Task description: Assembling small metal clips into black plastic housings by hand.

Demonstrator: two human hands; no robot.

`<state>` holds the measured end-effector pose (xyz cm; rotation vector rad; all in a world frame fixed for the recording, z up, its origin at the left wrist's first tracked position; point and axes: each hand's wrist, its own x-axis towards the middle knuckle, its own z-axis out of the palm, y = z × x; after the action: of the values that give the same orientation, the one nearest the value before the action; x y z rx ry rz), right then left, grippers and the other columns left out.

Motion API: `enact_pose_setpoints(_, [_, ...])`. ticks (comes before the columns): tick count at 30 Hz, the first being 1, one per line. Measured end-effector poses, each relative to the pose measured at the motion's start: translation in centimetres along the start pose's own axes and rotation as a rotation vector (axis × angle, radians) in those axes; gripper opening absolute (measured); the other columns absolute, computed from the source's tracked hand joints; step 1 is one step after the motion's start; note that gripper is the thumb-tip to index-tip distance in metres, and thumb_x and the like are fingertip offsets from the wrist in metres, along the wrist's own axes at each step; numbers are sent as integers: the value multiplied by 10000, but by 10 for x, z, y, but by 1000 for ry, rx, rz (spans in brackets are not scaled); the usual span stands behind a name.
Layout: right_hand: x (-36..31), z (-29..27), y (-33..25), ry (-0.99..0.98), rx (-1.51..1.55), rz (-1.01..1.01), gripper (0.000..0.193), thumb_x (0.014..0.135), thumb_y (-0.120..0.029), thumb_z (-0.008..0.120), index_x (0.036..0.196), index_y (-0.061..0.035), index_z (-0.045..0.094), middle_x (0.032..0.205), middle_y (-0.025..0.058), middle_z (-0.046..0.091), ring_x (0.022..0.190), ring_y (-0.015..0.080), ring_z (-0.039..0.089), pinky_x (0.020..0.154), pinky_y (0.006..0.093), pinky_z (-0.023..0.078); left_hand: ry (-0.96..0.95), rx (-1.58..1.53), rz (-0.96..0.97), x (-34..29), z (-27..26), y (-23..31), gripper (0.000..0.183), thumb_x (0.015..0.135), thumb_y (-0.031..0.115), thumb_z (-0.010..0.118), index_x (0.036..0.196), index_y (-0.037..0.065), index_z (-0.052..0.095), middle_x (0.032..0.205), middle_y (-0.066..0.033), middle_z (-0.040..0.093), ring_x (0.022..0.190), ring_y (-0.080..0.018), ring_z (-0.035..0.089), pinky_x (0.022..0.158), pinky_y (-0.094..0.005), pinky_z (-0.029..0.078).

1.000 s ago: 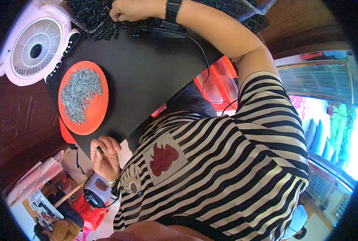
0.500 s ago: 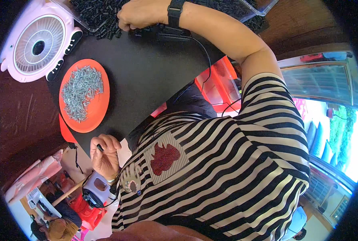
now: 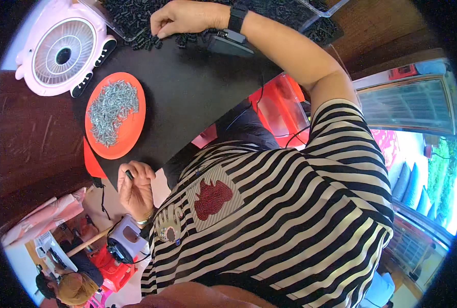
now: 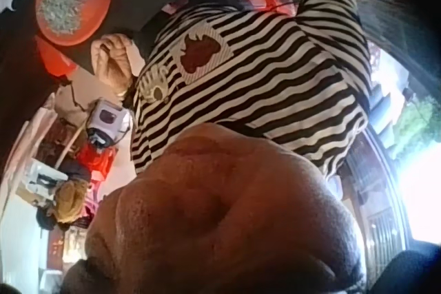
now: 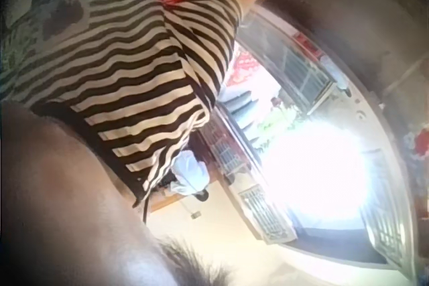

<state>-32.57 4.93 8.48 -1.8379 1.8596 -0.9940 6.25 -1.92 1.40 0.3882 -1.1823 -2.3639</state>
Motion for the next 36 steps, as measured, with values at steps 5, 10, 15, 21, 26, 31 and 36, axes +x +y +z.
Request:
enact_pose_setpoints(5, [-4, 22, -23, -35, 472, 96, 189, 807, -87, 641, 980, -8, 641, 854, 121, 664, 774, 223, 625, 697, 323, 492, 7, 71, 14, 5, 11, 5, 277, 894, 280, 550, 854, 21, 460, 760, -103, 466, 729, -241, 504, 687, -327, 420])
enact_pose_setpoints(10, [-5, 50, -50, -48, 668, 13, 268, 913, -262, 605, 1038, -35, 671, 833, -42, 596, 758, 41, 505, 699, 194, 429, -49, 191, 91, 24, 30, 19, 250, 916, 263, 517, 888, 17, 481, 761, -73, 453, 716, -213, 480, 667, -319, 402])
enact_pose_setpoints(15, [1, 64, -80, -100, 723, -27, 259, 915, -257, 605, 1034, -37, 672, 826, -37, 605, 754, 46, 518, 682, 193, 434, -147, 199, 142, 44, 45, 29, 241, 926, 258, 515, 890, 23, 477, 770, -60, 437, 721, -204, 463, 675, -319, 394])
enact_pose_setpoints(21, [-6, 64, -124, -185, 523, -118, 246, 914, -245, 602, 1005, -27, 672, 820, -16, 642, 762, 48, 557, 691, 216, 458, -223, 205, 203, 50, 48, 32, 257, 947, 266, 488, 924, 10, 491, 782, -60, 462, 737, -194, 510, 713, -307, 418])
enact_pose_setpoints(26, [-8, 71, -141, -327, 528, -174, 211, 928, -174, 567, 973, 14, 650, 893, 55, 683, 841, 105, 627, 799, 256, 487, -214, 202, 225, 47, 50, 30, 276, 949, 276, 488, 938, 0, 498, 786, -58, 471, 749, -191, 522, 716, -304, 423])
enact_pose_setpoints(31, [-5, 79, -142, -423, 605, -165, 196, 925, -149, 571, 964, 33, 629, 843, 76, 682, 785, 125, 644, 809, 268, 496, -217, 234, 242, 40, 43, 28, 287, 952, 285, 489, 961, -2, 508, 787, -50, 477, 750, -183, 532, 723, -300, 429])
enact_pose_setpoints(36, [-1, 85, -133, -289, 406, -160, 192, 898, -167, 613, 979, 3, 653, 879, 28, 673, 851, 86, 601, 810, 250, 472, -68, 625, 430, 38, 40, 28, 199, 948, 190, 470, 934, -4, 515, 790, -54, 532, 746, -139, 520, 726, -287, 431])
